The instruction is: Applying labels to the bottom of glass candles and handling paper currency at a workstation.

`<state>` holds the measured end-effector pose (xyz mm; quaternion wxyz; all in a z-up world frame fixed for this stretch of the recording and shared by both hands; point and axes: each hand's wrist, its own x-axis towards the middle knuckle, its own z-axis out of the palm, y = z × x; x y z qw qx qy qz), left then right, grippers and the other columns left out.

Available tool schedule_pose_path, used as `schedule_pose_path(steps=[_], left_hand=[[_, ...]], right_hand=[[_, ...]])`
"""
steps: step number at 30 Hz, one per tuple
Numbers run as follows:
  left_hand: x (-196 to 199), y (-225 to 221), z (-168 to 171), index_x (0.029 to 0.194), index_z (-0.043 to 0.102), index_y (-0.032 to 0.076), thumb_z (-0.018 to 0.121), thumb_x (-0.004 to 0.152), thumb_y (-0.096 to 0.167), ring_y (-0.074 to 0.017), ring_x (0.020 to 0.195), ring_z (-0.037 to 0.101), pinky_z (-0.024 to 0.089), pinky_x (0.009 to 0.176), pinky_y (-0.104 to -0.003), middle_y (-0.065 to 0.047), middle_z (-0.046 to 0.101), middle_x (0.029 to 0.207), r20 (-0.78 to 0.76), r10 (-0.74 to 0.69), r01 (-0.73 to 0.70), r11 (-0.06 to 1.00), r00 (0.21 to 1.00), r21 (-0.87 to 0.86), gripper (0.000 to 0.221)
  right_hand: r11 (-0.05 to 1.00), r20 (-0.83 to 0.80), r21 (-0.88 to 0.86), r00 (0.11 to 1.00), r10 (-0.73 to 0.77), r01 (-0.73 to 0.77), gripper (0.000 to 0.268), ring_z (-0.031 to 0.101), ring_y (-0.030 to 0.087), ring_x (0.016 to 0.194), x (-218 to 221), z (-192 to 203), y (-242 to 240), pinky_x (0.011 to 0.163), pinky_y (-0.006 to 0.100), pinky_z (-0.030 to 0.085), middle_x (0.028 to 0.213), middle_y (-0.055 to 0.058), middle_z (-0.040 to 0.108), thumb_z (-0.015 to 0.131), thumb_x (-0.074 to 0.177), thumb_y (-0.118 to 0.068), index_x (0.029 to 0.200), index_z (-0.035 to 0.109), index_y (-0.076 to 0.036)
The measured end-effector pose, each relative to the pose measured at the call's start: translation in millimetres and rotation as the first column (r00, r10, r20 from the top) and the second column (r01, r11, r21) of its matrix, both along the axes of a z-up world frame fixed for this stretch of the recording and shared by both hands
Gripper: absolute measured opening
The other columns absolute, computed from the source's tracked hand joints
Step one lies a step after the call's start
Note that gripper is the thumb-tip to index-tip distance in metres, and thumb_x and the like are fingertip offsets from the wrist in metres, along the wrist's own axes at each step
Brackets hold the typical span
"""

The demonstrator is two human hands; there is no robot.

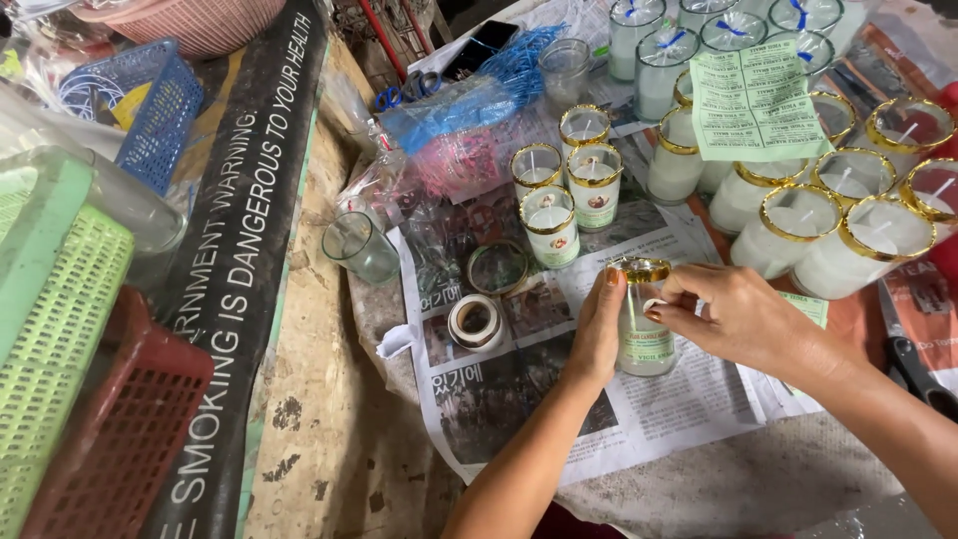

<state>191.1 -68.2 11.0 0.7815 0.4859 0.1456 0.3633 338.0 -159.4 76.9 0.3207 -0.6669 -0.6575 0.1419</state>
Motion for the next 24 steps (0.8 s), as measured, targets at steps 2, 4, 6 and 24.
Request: schedule_pose_path(steps=[2, 4, 6, 24], left_hand=[[-2, -1, -1, 0.103, 0.058, 0.014, 0.045, 0.106, 0.055, -0.0127, 0.089, 0.058, 0.047, 0.081, -0.030, -0.001, 0.061, 0.097, -0.036, 0.032, -0.030, 0.998, 0.999, 0.048, 0.044], [-2, 0, -7, 0.114, 0.059, 0.011, 0.044, 0.110, 0.041, -0.0151, 0.091, 0.062, 0.051, 0.080, -0.031, -0.004, 0.063, 0.102, 0.079, -0.009, 0.010, 1.000, 0.997, -0.006, 0.034], [-3, -3, -7, 0.116, 0.060, 0.009, 0.043, 0.110, 0.037, -0.0172, 0.095, 0.062, 0.052, 0.083, -0.033, -0.006, 0.064, 0.105, 0.077, -0.028, 0.031, 0.998, 0.997, -0.046, 0.033], [-17, 8, 20, 0.149, 0.043, 0.015, 0.048, 0.096, 0.055, -0.0241, 0.135, 0.043, 0.039, 0.105, -0.040, -0.010, 0.046, 0.148, -0.085, 0.427, -0.419, 0.903, 0.900, 0.094, 0.066]], right_hand=[[0.999, 0.029, 0.028, 0.999, -0.019, 0.018, 0.015, 0.062, 0.011, 0.054, 4, -8, 1, 0.053, 0.030, 0.046, 0.066, -0.002, 0.069, 0.075, 0.085, -0.011, 0.075, 0.063, -0.011], [0.995, 0.220, 0.075, 0.972, -0.080, 0.065, 0.029, 0.065, 0.012, 0.049, 14, -20, 3, 0.045, 0.031, 0.052, 0.063, -0.001, 0.072, 0.088, 0.076, -0.034, 0.077, 0.069, -0.012], [0.995, 0.132, 0.012, 0.986, -0.101, 0.101, 0.037, 0.065, 0.011, 0.054, 16, -15, 1, 0.053, 0.032, 0.050, 0.068, -0.002, 0.074, 0.090, 0.070, -0.040, 0.077, 0.068, -0.011], [0.936, -0.356, -0.091, 0.867, -0.349, 0.340, 0.069, 0.066, 0.028, 0.082, -16, 12, 46, 0.070, 0.034, 0.053, 0.100, 0.019, 0.071, 0.091, 0.069, -0.013, 0.129, 0.061, 0.000]])
